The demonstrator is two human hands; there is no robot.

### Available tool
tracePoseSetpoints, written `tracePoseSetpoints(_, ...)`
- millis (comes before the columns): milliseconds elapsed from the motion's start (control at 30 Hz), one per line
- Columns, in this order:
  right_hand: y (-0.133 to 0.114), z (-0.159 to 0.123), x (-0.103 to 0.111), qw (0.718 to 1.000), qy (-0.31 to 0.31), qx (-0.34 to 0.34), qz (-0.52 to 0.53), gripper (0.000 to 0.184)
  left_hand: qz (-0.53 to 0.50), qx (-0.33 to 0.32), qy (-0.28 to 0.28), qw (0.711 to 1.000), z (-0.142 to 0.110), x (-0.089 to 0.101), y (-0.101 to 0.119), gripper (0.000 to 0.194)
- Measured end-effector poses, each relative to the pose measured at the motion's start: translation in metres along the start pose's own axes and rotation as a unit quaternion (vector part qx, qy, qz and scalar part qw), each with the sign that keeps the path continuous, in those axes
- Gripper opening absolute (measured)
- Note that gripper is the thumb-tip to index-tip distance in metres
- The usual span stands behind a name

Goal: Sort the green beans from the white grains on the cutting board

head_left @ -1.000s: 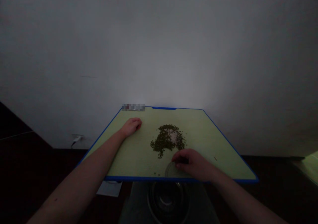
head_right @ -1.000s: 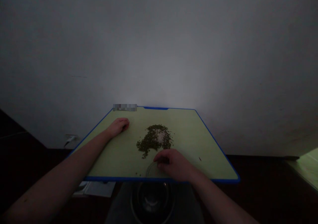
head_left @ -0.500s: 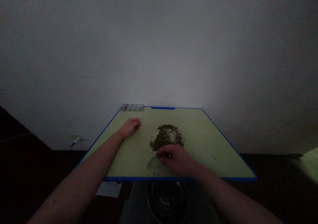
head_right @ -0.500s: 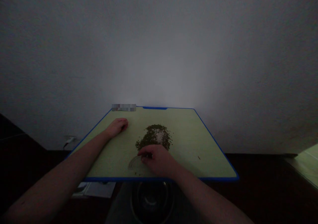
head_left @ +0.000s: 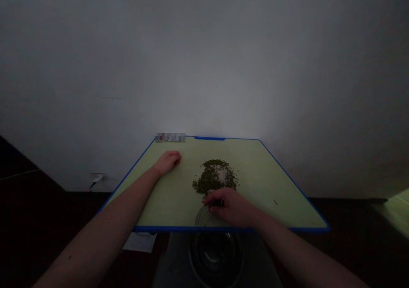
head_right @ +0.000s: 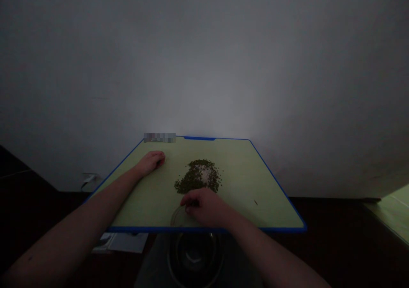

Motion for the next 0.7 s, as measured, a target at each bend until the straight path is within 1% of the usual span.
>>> tracePoseSetpoints(233,0.007,-0.013,0.008,0.999,0.017,-0.027,-0.017,0.023,-0.014,-0.009,-0.005,1.000,0.000,-0.001,0.003,0.028)
tracePoseSetpoints(367,0.009,-0.023,0.012,0.999,0.023,-0.042,-0.005,0.022,-0.007,0.002,0.003,1.000,0.000,0.000,0.001,0.028)
tracePoseSetpoints(467,0.017,-0.035,0.017,0.997,0.027,-0.068,0.016,0.021,0.001,-0.008,-0.001,1.000,0.001,0.000,0.000,0.028)
tracePoseSetpoints(567,0.030,-0.048,0.032,0.994,0.072,-0.077,0.037,0.020,-0.001,-0.019,-0.007,1.000,0.002,-0.001,-0.002,0.028)
tracePoseSetpoints(700,0.055,-0.062,0.061,0.983,0.145,-0.095,0.063,0.023,-0.001,-0.012,-0.005,1.000,0.001,0.000,-0.002,0.027)
Point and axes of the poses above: each hand's wrist, its own z-axis towards the middle knuckle, its own x-axis out of the back of the hand, y = z × x, the point moved 6 cm from there along z, towards the middle knuckle, and after that the axes turned 2 degrees about -y, right-handed, at the moved point
